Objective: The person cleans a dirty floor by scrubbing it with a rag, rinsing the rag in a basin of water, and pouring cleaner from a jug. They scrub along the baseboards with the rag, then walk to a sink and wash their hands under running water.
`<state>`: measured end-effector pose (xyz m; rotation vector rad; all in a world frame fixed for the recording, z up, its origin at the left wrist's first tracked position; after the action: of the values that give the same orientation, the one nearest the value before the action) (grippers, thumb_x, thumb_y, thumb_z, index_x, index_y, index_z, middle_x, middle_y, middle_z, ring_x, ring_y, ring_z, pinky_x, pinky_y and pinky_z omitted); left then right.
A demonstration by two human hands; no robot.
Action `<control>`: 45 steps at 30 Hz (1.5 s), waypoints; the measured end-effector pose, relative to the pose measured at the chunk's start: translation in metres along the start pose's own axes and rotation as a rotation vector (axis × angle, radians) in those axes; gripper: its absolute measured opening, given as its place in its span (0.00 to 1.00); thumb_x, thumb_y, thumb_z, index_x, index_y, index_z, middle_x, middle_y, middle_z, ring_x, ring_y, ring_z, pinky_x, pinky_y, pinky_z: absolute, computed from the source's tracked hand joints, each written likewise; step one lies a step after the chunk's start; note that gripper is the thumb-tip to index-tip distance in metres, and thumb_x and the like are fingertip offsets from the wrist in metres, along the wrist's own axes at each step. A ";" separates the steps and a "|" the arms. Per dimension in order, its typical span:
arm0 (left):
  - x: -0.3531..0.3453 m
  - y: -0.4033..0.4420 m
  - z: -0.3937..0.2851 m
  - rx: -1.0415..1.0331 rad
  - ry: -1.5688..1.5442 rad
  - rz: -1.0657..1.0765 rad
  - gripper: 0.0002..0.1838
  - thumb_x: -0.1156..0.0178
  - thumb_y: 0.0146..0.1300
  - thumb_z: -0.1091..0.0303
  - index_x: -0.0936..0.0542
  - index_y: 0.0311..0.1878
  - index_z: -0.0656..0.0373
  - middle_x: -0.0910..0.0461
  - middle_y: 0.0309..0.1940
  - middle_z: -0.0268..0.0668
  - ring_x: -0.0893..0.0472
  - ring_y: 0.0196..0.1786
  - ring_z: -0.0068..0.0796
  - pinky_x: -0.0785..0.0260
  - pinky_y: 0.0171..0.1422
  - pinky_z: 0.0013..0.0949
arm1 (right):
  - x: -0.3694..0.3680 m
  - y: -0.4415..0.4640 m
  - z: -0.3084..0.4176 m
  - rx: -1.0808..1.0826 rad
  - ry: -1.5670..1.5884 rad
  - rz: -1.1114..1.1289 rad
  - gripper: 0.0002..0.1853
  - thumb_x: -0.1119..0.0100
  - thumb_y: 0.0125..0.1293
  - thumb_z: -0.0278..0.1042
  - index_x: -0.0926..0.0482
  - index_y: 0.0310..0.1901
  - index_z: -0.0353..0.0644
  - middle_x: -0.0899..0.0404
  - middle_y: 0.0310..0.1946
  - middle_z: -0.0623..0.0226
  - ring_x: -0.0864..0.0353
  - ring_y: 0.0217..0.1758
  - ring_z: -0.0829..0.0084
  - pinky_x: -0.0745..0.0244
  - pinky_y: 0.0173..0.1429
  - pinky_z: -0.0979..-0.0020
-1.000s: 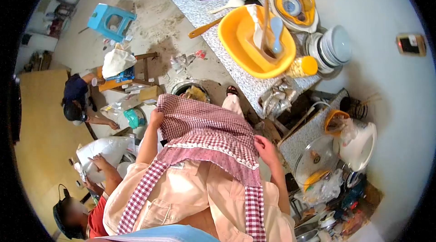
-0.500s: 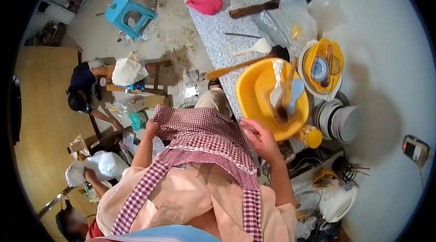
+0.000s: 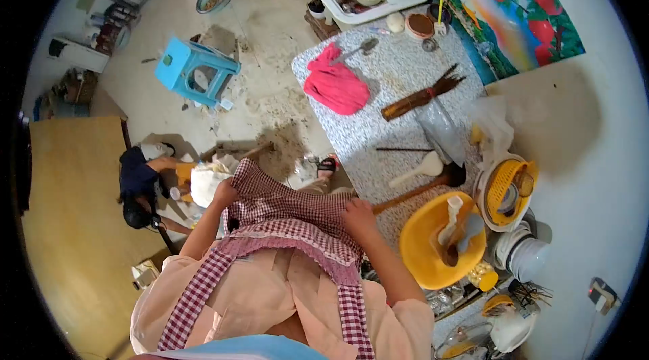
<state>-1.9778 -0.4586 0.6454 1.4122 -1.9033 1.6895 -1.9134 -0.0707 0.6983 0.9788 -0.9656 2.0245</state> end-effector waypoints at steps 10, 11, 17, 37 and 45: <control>0.144 0.139 -0.067 -0.186 0.316 -0.205 0.26 0.41 0.42 0.66 0.28 0.49 0.57 0.23 0.38 0.47 0.25 0.44 0.46 0.32 0.47 0.41 | 0.076 0.059 -0.032 -0.375 0.391 0.010 0.10 0.45 0.54 0.41 0.21 0.30 0.43 0.24 0.33 0.59 0.27 0.41 0.56 0.32 0.41 0.59; 0.161 0.148 -0.095 -0.317 0.411 -0.309 0.25 0.39 0.42 0.64 0.27 0.48 0.57 0.23 0.36 0.46 0.24 0.42 0.45 0.31 0.46 0.41 | 0.090 0.082 -0.034 -0.371 0.462 -0.046 0.10 0.46 0.55 0.41 0.22 0.31 0.43 0.25 0.33 0.58 0.27 0.41 0.55 0.32 0.41 0.59; 0.256 0.257 -0.235 -0.516 0.345 -0.182 0.16 0.38 0.47 0.57 0.21 0.36 0.57 0.23 0.23 0.44 0.22 0.31 0.40 0.31 0.36 0.39 | 0.221 0.191 -0.097 -0.462 0.386 -0.642 0.19 0.45 0.54 0.30 0.29 0.49 0.40 0.28 0.44 0.54 0.29 0.47 0.53 0.33 0.50 0.62; 0.216 0.402 -0.646 -0.249 -0.988 0.967 0.15 0.59 0.66 0.63 0.31 0.52 0.57 0.27 0.43 0.35 0.27 0.40 0.26 0.34 0.42 0.29 | 0.710 0.389 -0.184 -1.115 -0.540 -1.088 0.18 0.47 0.57 0.48 0.24 0.34 0.39 0.23 0.27 0.59 0.21 0.30 0.58 0.26 0.31 0.63; 0.152 0.412 -0.706 0.092 -1.217 1.279 0.20 0.68 0.66 0.60 0.32 0.53 0.61 0.33 0.53 0.39 0.32 0.54 0.37 0.44 0.59 0.48 | 0.714 0.389 -0.191 -0.724 -0.803 -1.150 0.12 0.49 0.57 0.41 0.28 0.22 0.43 0.26 0.20 0.65 0.25 0.19 0.62 0.29 0.23 0.66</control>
<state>-2.6546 0.0199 0.7079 1.4380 -4.0738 1.1301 -2.6381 0.0753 1.0876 1.4350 -1.0146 0.2643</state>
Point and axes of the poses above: each hand's wrist, its own y-axis towards the middle knuckle, its own x-axis out of the back of the hand, z = x × y, the point moved 8 cm from there along y, towards the middle knuckle
